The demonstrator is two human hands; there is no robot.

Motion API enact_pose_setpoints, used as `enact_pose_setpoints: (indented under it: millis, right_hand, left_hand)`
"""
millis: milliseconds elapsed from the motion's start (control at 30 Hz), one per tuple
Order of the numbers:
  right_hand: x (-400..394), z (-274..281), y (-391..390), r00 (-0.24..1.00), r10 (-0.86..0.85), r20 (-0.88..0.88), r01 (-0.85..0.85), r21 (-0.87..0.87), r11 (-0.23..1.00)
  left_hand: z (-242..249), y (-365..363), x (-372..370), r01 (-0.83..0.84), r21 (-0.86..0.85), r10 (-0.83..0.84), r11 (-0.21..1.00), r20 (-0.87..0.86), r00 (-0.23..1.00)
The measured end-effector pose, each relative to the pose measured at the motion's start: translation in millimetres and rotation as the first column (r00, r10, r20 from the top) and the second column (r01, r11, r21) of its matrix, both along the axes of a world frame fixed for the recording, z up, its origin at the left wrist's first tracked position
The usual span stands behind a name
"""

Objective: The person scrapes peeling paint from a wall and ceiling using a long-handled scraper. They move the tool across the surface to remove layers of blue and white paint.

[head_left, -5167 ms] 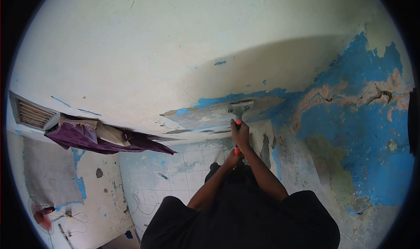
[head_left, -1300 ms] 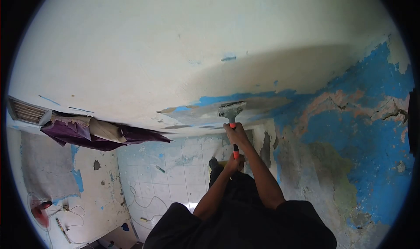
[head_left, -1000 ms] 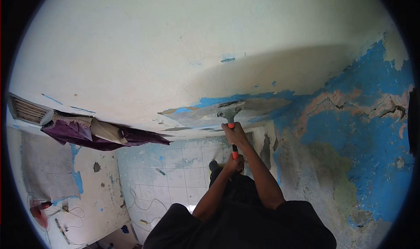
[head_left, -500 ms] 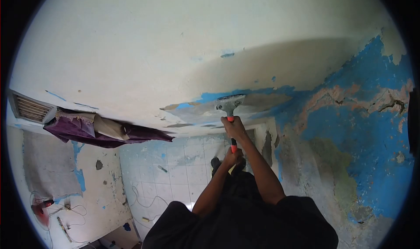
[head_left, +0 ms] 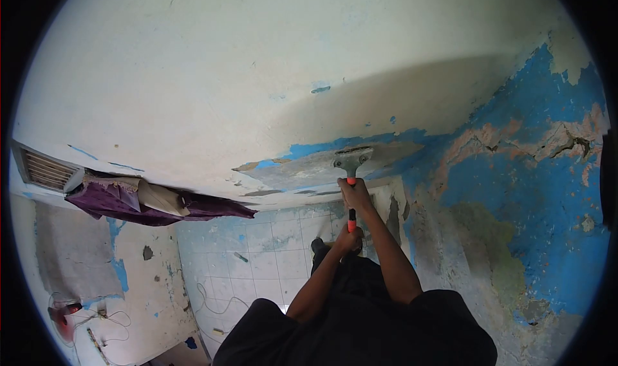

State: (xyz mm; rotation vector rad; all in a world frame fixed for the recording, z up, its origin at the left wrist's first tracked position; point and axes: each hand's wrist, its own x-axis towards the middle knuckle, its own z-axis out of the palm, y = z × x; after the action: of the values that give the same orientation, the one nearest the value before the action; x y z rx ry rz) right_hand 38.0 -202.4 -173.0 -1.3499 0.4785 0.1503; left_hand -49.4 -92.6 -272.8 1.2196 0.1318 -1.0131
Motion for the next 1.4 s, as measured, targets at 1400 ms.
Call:
enact_pose_setpoints:
  millis: [1400]
  right_hand:
    - [-2, 26, -14, 1.0, 0.012, -0.006, -0.01, 0.239, 0.971]
  left_hand:
    - [36, 6, 7, 0.077, 0.164, -0.091, 0.983, 0.078, 0.993]
